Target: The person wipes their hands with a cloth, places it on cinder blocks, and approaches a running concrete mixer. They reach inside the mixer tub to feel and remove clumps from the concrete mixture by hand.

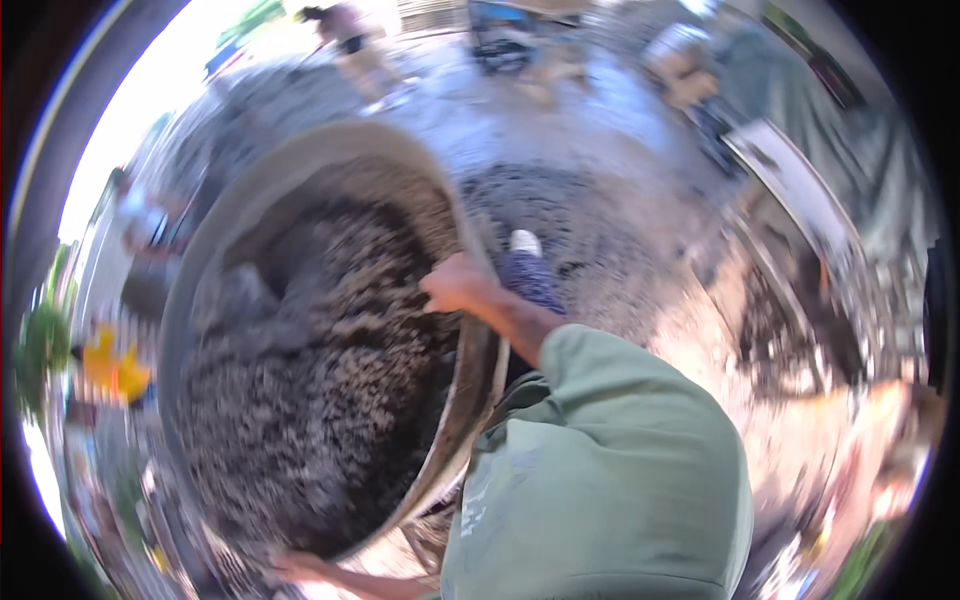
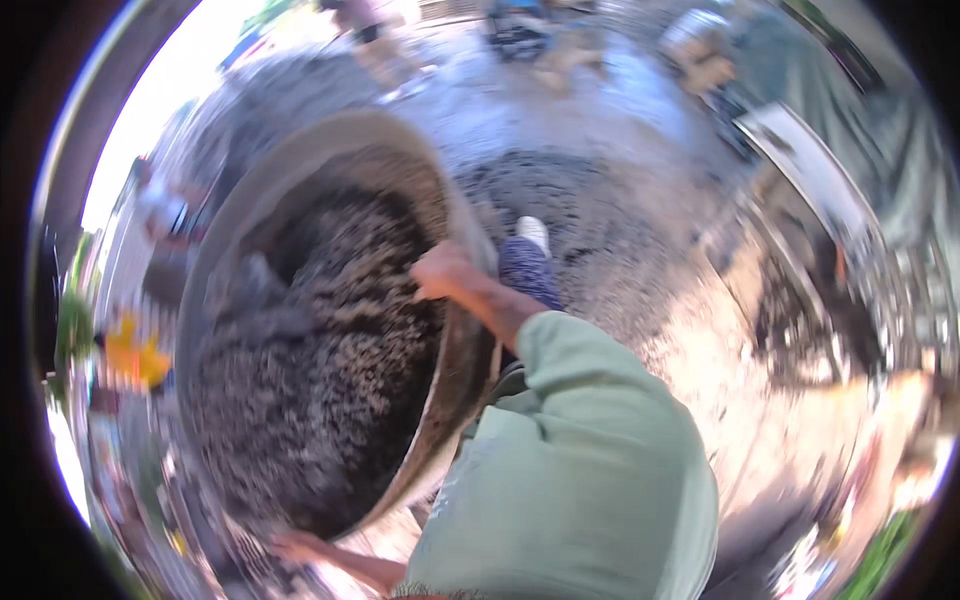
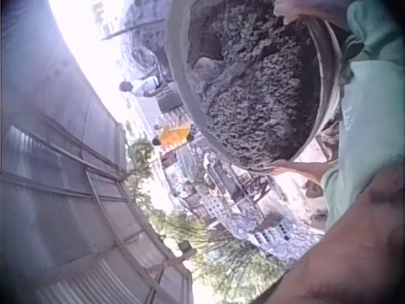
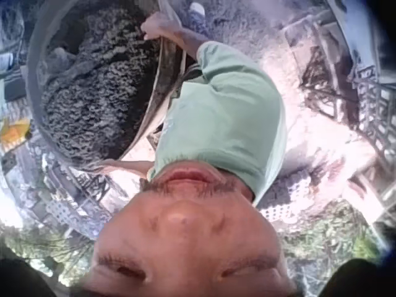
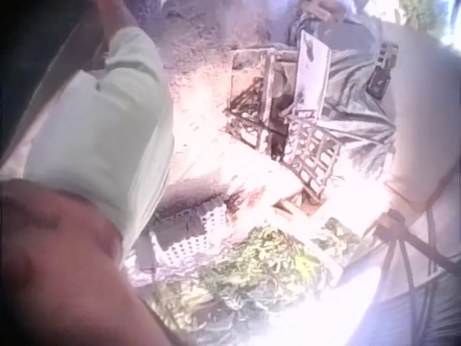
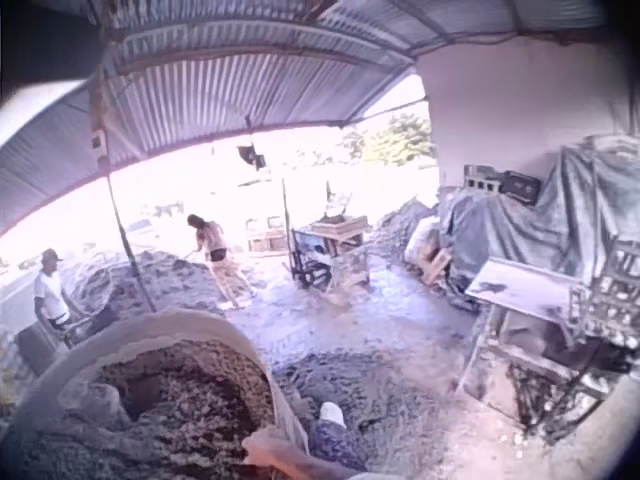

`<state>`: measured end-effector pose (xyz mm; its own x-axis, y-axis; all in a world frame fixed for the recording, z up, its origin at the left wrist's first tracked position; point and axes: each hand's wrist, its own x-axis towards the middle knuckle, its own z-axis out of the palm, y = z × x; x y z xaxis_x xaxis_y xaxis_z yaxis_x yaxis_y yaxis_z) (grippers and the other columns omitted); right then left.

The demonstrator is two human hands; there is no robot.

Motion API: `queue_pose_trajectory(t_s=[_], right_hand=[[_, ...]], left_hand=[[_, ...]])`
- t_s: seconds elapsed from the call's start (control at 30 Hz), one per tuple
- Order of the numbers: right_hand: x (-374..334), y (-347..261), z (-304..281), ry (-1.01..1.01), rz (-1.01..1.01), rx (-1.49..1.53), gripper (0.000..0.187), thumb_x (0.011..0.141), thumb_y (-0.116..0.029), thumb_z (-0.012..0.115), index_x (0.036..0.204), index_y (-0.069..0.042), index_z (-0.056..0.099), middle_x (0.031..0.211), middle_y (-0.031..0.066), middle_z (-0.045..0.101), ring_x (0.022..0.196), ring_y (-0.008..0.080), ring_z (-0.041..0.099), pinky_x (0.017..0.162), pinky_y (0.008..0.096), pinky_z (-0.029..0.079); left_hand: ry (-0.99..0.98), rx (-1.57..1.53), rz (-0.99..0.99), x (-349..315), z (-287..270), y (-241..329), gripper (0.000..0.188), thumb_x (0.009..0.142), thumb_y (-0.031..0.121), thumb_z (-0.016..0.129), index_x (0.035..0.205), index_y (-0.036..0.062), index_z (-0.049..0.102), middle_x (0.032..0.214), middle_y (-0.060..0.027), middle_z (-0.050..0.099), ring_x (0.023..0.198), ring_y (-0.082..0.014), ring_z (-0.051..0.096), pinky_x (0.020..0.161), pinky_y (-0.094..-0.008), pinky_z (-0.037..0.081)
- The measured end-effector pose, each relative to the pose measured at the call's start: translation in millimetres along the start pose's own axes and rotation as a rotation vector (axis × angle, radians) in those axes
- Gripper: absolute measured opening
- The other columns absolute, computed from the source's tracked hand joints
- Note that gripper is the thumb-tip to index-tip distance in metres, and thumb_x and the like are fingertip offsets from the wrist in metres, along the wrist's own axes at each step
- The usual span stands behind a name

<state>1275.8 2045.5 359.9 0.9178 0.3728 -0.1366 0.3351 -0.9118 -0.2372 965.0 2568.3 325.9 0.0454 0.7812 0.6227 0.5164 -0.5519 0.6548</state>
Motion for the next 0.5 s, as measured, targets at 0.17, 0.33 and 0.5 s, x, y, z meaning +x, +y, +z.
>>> queue_pose_trajectory(t_s=[0.17, 0.33, 0.5], right_hand=[[-8.7, -25.5, -8.7, 0.042, -0.004, 0.065, 0.067, 0.089, -0.062, 0.042, 0.123, -0.006, 0.057, 0.103, 0.0146, 0.066, 0.099, 0.0305, 0.063, 0.086, 0.0431, 0.046], [-22.1, -35.9, 0.1, 0.108, 0.026, 0.197, 0.076, 0.091, -0.063, 0.031, 0.143, -0.008, 0.031, 0.131, 0.022, 0.046, 0.117, 0.0365, 0.049, 0.096, 0.0446, 0.039], [-36.6, -54.6, -11.4, 0.389, 0.084, 0.332, 0.073, 0.091, -0.06, 0.033, 0.143, -0.009, 0.031, 0.141, 0.0188, 0.04, 0.128, 0.0416, 0.039, 0.106, 0.0468, 0.031]], left_hand=[[0.028, 0.238, 0.041, 26.3, -6.4, -50.4, 0.065, 0.095, 0.054, 0.037, 0.136, 0.003, 0.041, 0.122, -0.0319, 0.052, 0.111, -0.0475, 0.051, 0.094, -0.0518, 0.041], [0.009, 0.148, 0.037, 37.4, -8.6, -48.6, 0.062, 0.096, 0.051, 0.037, 0.136, 0.0037, 0.042, 0.125, -0.031, 0.051, 0.112, -0.0463, 0.051, 0.094, -0.0514, 0.041], [-0.018, 0.376, 0.315, 30.5, -41.1, -67.1, 0.047, 0.098, 0.036, 0.039, 0.134, 0.0067, 0.046, 0.133, -0.0259, 0.047, 0.116, -0.04, 0.051, 0.091, -0.0522, 0.043]])
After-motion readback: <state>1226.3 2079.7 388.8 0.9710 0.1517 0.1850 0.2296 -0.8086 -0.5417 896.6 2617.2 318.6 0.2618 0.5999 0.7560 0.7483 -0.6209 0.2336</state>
